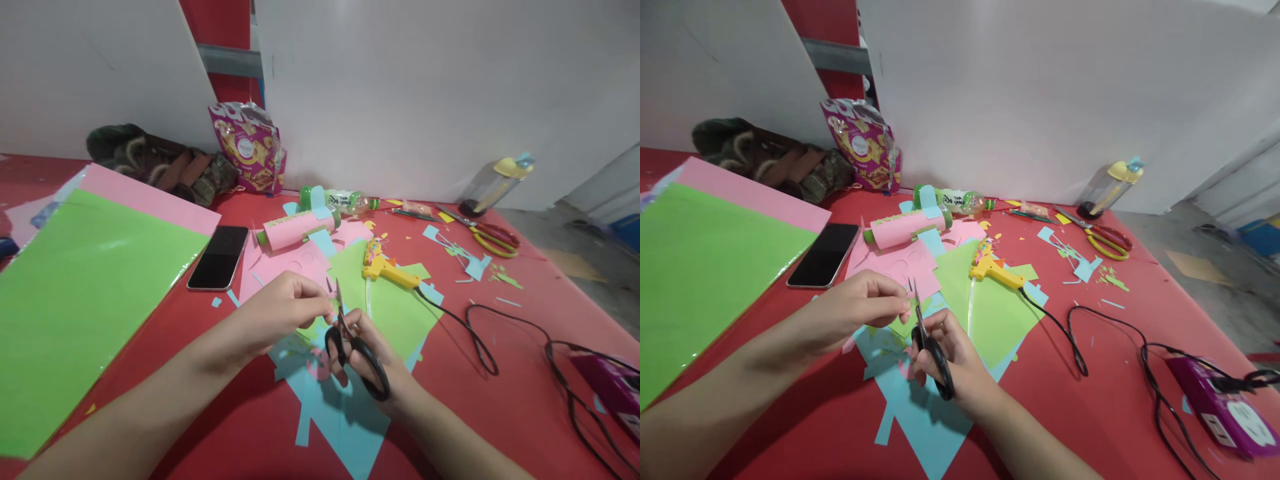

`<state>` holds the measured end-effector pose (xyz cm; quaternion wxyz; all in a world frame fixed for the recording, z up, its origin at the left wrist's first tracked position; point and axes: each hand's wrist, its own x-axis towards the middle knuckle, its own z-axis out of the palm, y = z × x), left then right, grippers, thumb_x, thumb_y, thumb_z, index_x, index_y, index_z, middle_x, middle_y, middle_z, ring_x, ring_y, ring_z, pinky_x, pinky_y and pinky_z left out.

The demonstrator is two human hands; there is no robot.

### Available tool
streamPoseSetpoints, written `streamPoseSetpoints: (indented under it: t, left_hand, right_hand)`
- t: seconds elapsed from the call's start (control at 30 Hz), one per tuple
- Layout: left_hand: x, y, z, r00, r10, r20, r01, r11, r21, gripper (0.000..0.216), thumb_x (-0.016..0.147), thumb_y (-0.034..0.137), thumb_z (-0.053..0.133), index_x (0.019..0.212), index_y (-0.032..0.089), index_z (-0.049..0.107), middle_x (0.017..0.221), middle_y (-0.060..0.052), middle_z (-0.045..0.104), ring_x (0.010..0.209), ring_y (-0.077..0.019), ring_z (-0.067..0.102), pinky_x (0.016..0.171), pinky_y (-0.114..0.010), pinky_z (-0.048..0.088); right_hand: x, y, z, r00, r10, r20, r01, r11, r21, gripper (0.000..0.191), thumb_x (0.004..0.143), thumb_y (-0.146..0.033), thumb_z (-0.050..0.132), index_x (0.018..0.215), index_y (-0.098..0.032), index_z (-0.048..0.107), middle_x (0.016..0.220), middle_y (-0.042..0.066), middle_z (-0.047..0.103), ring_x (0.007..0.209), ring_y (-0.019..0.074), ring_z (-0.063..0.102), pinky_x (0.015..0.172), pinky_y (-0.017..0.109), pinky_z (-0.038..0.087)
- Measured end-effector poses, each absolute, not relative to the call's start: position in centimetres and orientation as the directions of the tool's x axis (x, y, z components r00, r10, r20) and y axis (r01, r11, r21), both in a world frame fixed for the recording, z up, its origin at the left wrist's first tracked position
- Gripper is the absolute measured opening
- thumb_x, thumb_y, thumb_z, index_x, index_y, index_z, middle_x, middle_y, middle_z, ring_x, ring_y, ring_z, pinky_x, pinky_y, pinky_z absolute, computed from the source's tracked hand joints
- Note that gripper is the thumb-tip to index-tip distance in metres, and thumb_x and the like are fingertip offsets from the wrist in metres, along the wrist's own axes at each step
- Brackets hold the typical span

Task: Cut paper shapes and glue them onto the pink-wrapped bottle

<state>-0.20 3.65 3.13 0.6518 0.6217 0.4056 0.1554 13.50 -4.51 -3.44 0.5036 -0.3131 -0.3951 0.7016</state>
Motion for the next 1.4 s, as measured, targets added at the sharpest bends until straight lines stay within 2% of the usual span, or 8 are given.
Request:
streamPoseSetpoints:
  t: [0.27, 0.5, 1.4]
  left_hand:
    - [0.1, 2.9, 2.6, 0.589, 0.741, -0.322, 0.217, 0.240, 0.946, 0.018, 0.067, 0.019, 0.047, 0.052, 0.012, 0.053, 0.042, 0.007, 0.025, 0.044, -0.0057, 0.021, 0.043, -0.023, 0.015]
    - [0.5, 2.7, 2.5, 0.576, 0.758, -0.305, 0.139, 0.277, 0.951, 0.021, 0.068, 0.018, 0.048, 0.048, 0.014, 0.051, 0.041, 0.007, 0.026, 0.043, -0.0058, 0.022, 0.042, -0.022, 0.016]
    - [0.8, 2.7, 2.3, 0.563, 0.768, -0.306, 0.140, 0.276, 0.951, 0.020, 0.068, 0.022, 0.048, 0.050, 0.014, 0.050, 0.043, 0.006, 0.024, 0.043, -0.0058, 0.021, 0.042, -0.022, 0.016]
  right_hand:
    - [13.4, -4.7, -3.4, -0.243, 0.970, -0.031, -0.455, -0.142, -0.879, 0.035, 0.069, -0.044, 0.060, 0.083, -0.021, 0.037, 0.067, -0.004, 0.048, 0.052, 0.0077, 0.048, 0.046, 0.021, 0.033]
    - [13.2, -4.7, -3.4, -0.199, 0.980, -0.029, -0.433, -0.114, -0.894, 0.036, 0.070, -0.045, 0.059, 0.084, -0.020, 0.037, 0.069, -0.004, 0.048, 0.047, 0.0057, 0.047, 0.046, 0.021, 0.032]
    - [12.9, -4.6, -3.3, -0.113, 0.992, -0.053, -0.389, -0.093, -0.917, 0.038, 0.066, -0.046, 0.062, 0.083, -0.023, 0.037, 0.062, -0.006, 0.045, 0.045, 0.0062, 0.045, 0.043, 0.021, 0.033]
